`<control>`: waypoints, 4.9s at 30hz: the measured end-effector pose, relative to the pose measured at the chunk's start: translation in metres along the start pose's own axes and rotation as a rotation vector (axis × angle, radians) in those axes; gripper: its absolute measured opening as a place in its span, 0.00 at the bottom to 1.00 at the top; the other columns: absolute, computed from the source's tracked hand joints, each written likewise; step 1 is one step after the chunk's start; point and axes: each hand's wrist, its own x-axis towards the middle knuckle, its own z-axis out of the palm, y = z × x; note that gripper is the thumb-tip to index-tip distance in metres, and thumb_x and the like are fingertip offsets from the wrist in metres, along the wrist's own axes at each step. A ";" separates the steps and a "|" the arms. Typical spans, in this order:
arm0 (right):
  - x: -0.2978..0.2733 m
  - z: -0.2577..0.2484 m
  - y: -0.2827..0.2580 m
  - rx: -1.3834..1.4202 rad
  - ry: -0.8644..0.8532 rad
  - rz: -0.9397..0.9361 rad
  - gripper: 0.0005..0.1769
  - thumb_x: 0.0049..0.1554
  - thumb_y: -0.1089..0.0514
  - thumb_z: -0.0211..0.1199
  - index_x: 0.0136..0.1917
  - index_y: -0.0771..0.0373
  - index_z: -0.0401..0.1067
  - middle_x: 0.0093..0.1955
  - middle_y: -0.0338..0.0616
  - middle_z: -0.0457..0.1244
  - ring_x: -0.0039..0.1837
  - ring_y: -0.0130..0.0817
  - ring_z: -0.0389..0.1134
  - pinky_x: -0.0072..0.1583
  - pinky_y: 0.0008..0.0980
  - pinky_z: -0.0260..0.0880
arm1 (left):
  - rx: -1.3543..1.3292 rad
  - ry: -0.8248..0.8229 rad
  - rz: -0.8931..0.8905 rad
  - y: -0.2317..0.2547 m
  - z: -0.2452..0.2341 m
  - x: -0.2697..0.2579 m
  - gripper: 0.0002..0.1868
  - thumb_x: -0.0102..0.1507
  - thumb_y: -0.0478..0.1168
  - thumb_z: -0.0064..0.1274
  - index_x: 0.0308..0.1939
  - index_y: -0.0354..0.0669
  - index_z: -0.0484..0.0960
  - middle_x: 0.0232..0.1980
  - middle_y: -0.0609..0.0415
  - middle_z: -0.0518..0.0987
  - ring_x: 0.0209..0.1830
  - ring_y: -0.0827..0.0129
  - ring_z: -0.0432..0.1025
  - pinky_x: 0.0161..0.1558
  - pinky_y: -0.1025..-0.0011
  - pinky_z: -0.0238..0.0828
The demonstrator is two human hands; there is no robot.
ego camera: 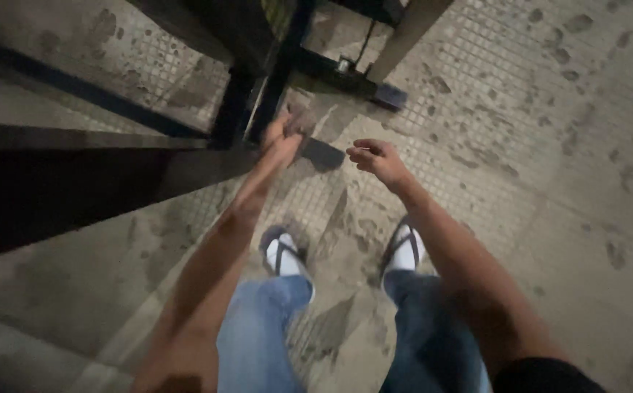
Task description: Cleaning a weight machine and cable station with a cloth.
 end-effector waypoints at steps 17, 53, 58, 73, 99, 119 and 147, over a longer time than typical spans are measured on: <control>0.156 0.005 0.031 -1.062 -0.584 -0.197 0.34 0.60 0.48 0.64 0.76 0.58 0.64 0.68 0.50 0.65 0.68 0.42 0.67 0.64 0.43 0.66 | 1.569 -0.174 0.030 -0.083 -0.005 0.093 0.14 0.62 0.49 0.57 0.46 0.48 0.88 0.47 0.46 0.85 0.48 0.54 0.79 0.49 0.54 0.74; 0.145 -0.050 0.130 -0.610 -0.520 0.063 0.40 0.63 0.41 0.56 0.81 0.59 0.51 0.75 0.50 0.58 0.67 0.46 0.63 0.64 0.48 0.66 | 0.452 -0.235 0.247 -0.149 -0.013 0.144 0.12 0.66 0.46 0.55 0.39 0.42 0.87 0.38 0.48 0.82 0.39 0.58 0.77 0.44 0.59 0.73; 0.176 -0.087 0.196 -0.849 -0.678 -0.409 0.16 0.67 0.49 0.60 0.64 0.57 0.71 0.69 0.50 0.58 0.67 0.44 0.64 0.66 0.46 0.68 | 0.221 -0.255 0.277 -0.201 -0.009 0.140 0.13 0.67 0.46 0.54 0.38 0.41 0.86 0.37 0.49 0.81 0.38 0.59 0.76 0.44 0.60 0.72; 0.151 -0.062 0.141 -0.044 -0.593 0.129 0.11 0.68 0.69 0.51 0.55 0.64 0.49 0.49 0.47 0.48 0.43 0.38 0.53 0.64 0.56 0.80 | 1.986 -0.116 0.849 -0.193 0.066 0.004 0.27 0.61 0.42 0.48 0.63 0.33 0.73 0.72 0.44 0.66 0.76 0.54 0.60 0.75 0.61 0.56; 0.091 -0.038 0.105 0.039 -0.580 0.361 0.13 0.61 0.55 0.60 0.54 0.52 0.57 0.78 0.51 0.47 0.73 0.70 0.62 0.66 0.56 0.70 | -0.610 0.586 -0.233 -0.306 0.073 0.039 0.20 0.70 0.53 0.46 0.44 0.40 0.82 0.38 0.56 0.77 0.36 0.69 0.70 0.36 0.61 0.66; 0.117 -0.057 0.111 0.191 -0.578 0.348 0.09 0.62 0.54 0.57 0.53 0.54 0.60 0.80 0.63 0.48 0.70 0.73 0.62 0.65 0.55 0.73 | -0.109 0.718 -0.115 -0.260 0.060 0.011 0.17 0.70 0.49 0.52 0.49 0.37 0.84 0.47 0.46 0.81 0.47 0.53 0.73 0.47 0.57 0.66; 0.140 -0.067 0.151 -0.074 -0.631 0.481 0.09 0.65 0.56 0.53 0.57 0.58 0.59 0.56 0.58 0.58 0.52 0.55 0.64 0.59 0.59 0.76 | -0.190 0.236 -0.438 -0.360 0.135 0.036 0.15 0.71 0.43 0.49 0.48 0.31 0.77 0.38 0.50 0.75 0.34 0.61 0.68 0.37 0.55 0.66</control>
